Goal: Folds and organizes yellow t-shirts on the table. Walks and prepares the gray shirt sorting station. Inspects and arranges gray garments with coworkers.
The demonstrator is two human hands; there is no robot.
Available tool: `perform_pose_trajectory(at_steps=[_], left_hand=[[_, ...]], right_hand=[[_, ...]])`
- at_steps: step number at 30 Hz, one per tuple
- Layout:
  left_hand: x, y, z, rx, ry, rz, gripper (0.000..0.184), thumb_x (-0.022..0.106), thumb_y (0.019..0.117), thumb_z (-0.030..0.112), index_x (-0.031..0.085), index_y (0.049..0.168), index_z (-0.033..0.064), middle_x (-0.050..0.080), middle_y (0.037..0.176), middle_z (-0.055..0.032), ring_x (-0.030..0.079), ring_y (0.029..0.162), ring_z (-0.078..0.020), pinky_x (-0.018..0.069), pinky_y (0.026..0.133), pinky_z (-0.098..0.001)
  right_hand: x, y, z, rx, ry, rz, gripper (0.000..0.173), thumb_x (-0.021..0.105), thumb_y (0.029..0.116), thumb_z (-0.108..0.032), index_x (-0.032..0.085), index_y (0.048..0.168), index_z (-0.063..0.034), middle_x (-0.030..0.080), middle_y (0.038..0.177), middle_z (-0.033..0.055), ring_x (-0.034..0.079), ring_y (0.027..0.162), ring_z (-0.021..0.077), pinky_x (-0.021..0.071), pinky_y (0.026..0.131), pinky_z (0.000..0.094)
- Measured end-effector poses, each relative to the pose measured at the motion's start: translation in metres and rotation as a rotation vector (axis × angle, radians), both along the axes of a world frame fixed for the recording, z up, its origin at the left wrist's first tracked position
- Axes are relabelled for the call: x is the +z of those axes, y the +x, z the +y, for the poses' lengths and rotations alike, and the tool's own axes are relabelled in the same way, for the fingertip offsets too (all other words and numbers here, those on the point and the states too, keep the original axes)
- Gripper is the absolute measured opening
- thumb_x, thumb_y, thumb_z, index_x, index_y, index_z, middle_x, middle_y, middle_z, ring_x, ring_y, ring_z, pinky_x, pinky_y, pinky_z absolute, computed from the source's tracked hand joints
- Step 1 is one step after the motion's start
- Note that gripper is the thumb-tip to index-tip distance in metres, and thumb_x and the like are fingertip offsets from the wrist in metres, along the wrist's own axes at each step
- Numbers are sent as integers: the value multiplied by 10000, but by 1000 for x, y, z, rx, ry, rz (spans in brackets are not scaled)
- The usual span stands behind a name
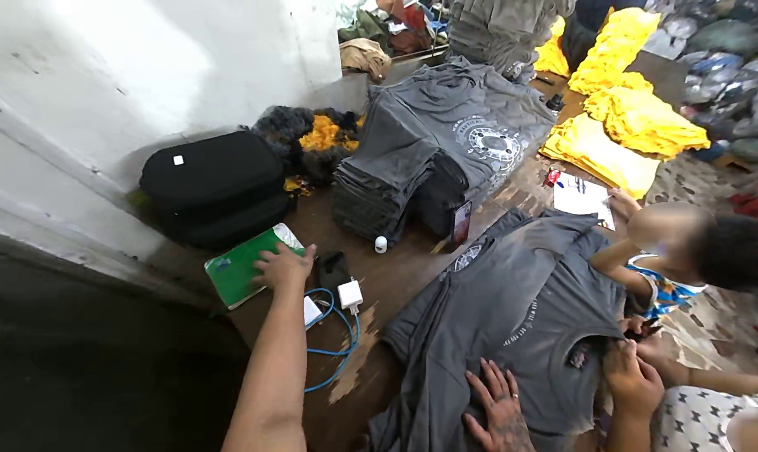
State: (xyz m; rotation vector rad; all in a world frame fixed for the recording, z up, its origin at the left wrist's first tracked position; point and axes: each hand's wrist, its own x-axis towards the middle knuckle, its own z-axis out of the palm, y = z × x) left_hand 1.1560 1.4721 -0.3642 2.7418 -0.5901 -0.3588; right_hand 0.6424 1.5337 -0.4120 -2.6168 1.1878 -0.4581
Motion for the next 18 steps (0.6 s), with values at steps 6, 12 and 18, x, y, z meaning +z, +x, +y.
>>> perform_pose_trajectory(at_steps=[6,12,18], left_hand=[[5,-54,-23,-352,133,94,782,660,903,647,540,1477,129,388,1528,-342,371,1388,-579,387,1009,-749],[-12,-15,-8,-98,-45,-104,784,648,922,617,552,1428,27,437,1461,-384,365,1378,-601,296,1040,-792],[-11,20,-3,154,29,18,1002,619,827,790,438,1540,109,258,1592,-372,193,1484,-583,221,1084,-808]], right_hand=[[-21,-6,2,4,-89,-1,704,399,928,-688,682,1342,-195,561,1448,260,513,1359,472,307,1103,715],[-7,-3,2,-4,-24,-15,668,560,870,-598,706,1311,-118,558,1425,308,515,1329,534,308,1073,762],[11,2,2,-8,106,-2,639,660,863,-510,687,1336,-81,514,1460,333,457,1367,566,249,1103,776]])
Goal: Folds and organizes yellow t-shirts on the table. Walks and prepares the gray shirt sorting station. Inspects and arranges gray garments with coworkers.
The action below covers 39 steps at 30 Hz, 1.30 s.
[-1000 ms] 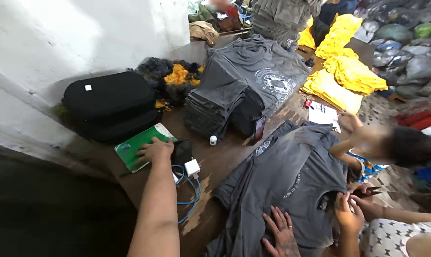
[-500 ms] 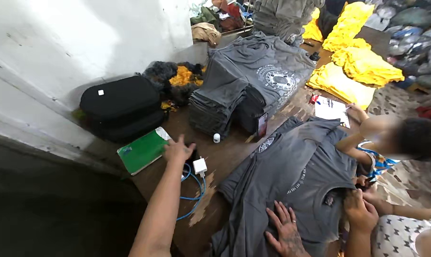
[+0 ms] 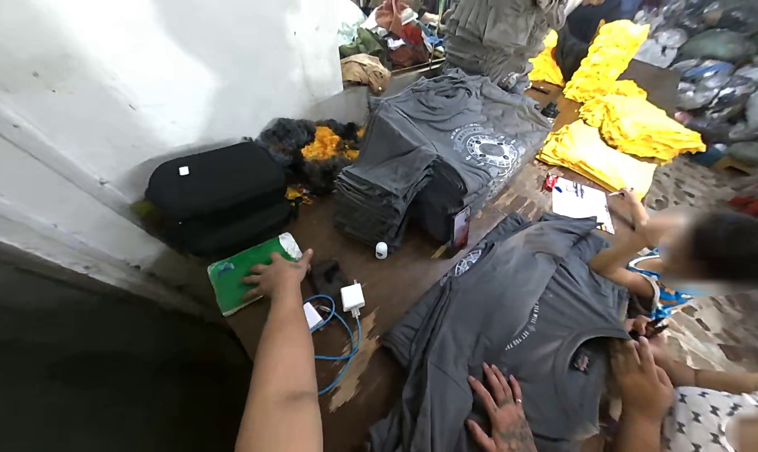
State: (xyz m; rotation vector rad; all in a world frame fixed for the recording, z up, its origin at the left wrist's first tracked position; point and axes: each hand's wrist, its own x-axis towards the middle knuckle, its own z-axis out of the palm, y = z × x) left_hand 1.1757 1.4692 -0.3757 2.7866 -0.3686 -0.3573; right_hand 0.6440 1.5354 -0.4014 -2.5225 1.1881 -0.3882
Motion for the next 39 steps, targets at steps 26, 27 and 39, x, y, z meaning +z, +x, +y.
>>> perform_pose_trajectory(at_steps=[26,27,39], left_hand=[[3,-17,94,-252,-273,-92,579,621,953,30,474,1511,73,622,1304,-315,585,1238,-509,466,1013,-662],[1,-19,91,-151,-417,-39,553,586,967,16,470,1506,48,604,1327,-325,585,1244,-499,459,1029,-654],[56,-30,119,388,-905,-229,537,508,1004,40,373,1508,-84,483,1456,-319,518,1320,-381,434,1104,-417]], right_hand=[[-15,-3,1,18,-132,-40,674,556,880,-590,701,1315,-95,548,1429,322,504,1334,544,289,1082,766],[-15,-3,2,16,-136,-43,675,550,880,-592,702,1313,-98,551,1427,319,508,1332,541,292,1081,763],[-20,-5,0,3,-158,-62,661,528,886,-609,713,1304,-132,568,1424,293,526,1327,517,304,1078,753]])
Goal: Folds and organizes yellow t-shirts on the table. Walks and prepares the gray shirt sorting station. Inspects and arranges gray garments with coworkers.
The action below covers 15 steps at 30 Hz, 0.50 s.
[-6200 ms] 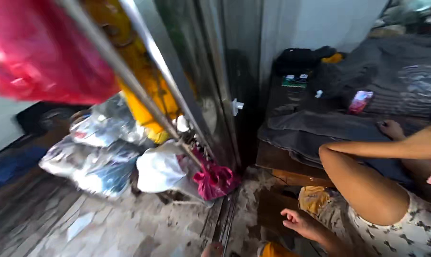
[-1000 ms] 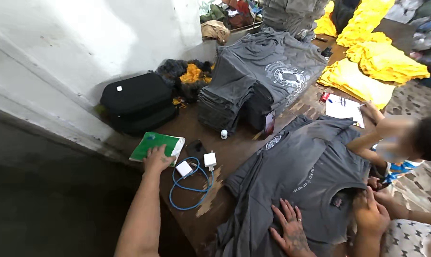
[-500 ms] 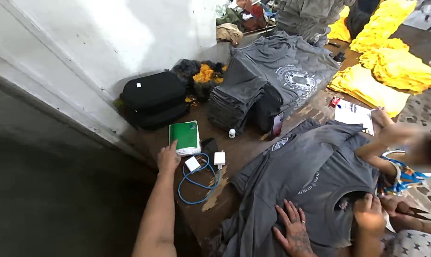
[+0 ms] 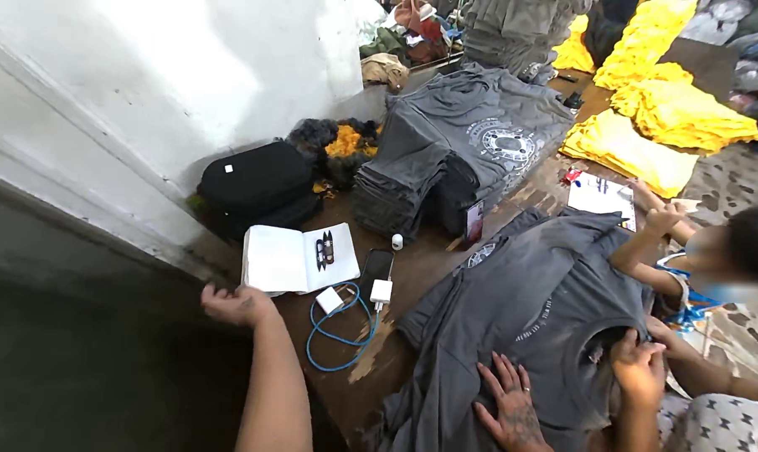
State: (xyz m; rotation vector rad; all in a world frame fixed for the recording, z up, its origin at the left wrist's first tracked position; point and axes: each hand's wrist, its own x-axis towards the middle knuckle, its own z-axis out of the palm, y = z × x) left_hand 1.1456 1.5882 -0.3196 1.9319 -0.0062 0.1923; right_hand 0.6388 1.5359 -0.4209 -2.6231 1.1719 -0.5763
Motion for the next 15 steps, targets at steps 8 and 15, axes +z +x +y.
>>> perform_pose_trajectory(at_steps=[8,15], left_hand=[[-19,4,-107,-704,1038,-31,392,560,1037,341,702,1231,32,625,1300,-294,512,1294,-507,304,1081,-722],[-48,26,-113,-576,890,258,498,663,972,315,614,1282,-71,576,1339,-345,533,1295,-502,431,1024,-677]], right_hand=[[-1,0,-1,-2,9,40,686,513,891,-638,711,1307,-131,569,1427,288,524,1331,514,306,1083,749],[-4,-1,-1,0,-5,27,668,502,896,-633,705,1317,-156,573,1427,278,529,1336,491,311,1079,743]])
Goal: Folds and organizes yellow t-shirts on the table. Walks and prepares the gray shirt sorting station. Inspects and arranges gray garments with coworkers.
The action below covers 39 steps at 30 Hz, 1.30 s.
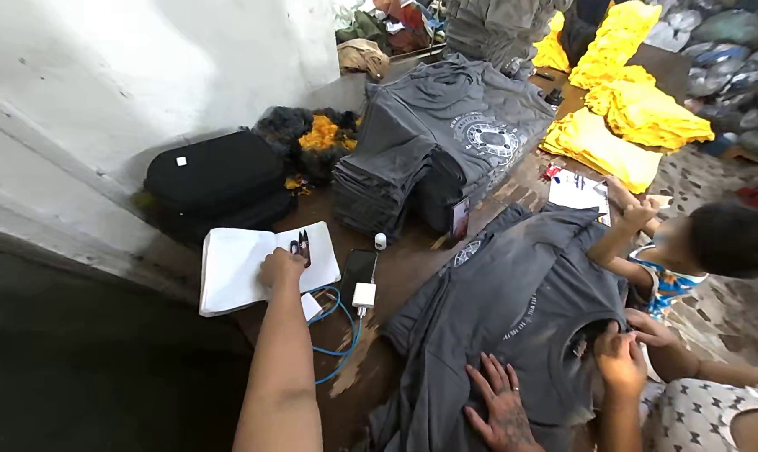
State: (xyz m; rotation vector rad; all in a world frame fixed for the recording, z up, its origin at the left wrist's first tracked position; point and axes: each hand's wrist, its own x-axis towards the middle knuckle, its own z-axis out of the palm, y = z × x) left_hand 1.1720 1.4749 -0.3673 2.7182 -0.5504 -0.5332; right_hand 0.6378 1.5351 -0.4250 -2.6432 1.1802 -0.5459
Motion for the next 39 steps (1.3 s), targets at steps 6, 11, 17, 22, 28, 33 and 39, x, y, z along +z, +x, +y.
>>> perform_pose_trajectory(at_steps=[6,11,17,22,28,33,39], left_hand=[[4,-9,-7,-7,-76,-139,527,670,962,268,560,1369,-48,520,1390,-355,517,1292,-522,446,999,-678],[-3,-23,-20,-164,77,-124,467,625,997,343,623,1261,-43,640,1249,-313,603,1210,-487,480,942,-679],[8,13,6,56,-156,-276,486,512,1028,374,651,1232,-45,570,1322,-362,521,1270,-553,399,993,-748],[66,25,88,452,-454,-136,501,373,1092,249,475,1435,-102,478,1476,-325,478,1375,-420,381,1126,-567],[78,27,88,349,-898,547,391,287,1089,244,424,1371,11,632,1322,-182,683,1114,-258,556,899,-434],[29,-9,42,-225,-354,233,400,452,1106,255,538,1315,-75,581,1292,-325,561,1232,-443,424,1051,-618],[-18,19,35,-420,-166,-184,353,464,1085,246,660,1227,-11,617,1315,-285,503,1326,-492,306,1091,-728]], right_hand=[[1,0,0,-3,18,25,671,516,891,-634,706,1316,-152,570,1427,283,526,1336,499,313,1079,741],[-7,-2,-1,-8,-44,17,673,435,918,-675,688,1335,-212,574,1443,241,522,1365,436,315,1106,697],[-12,-1,-1,-14,-65,0,658,413,928,-684,673,1348,-249,568,1462,208,512,1384,395,312,1123,672],[-17,-4,-4,-9,-103,-13,657,378,940,-688,654,1361,-266,564,1473,187,499,1403,356,310,1136,642],[-15,-4,-3,-8,-72,-21,675,409,921,-688,679,1340,-233,565,1461,220,513,1374,426,312,1107,694],[-12,-3,-2,-8,-58,-13,683,414,922,-685,687,1335,-214,569,1454,230,523,1364,432,309,1107,704],[-13,-5,-2,-15,-74,5,674,424,920,-689,683,1339,-228,573,1451,223,525,1366,420,325,1107,686]])
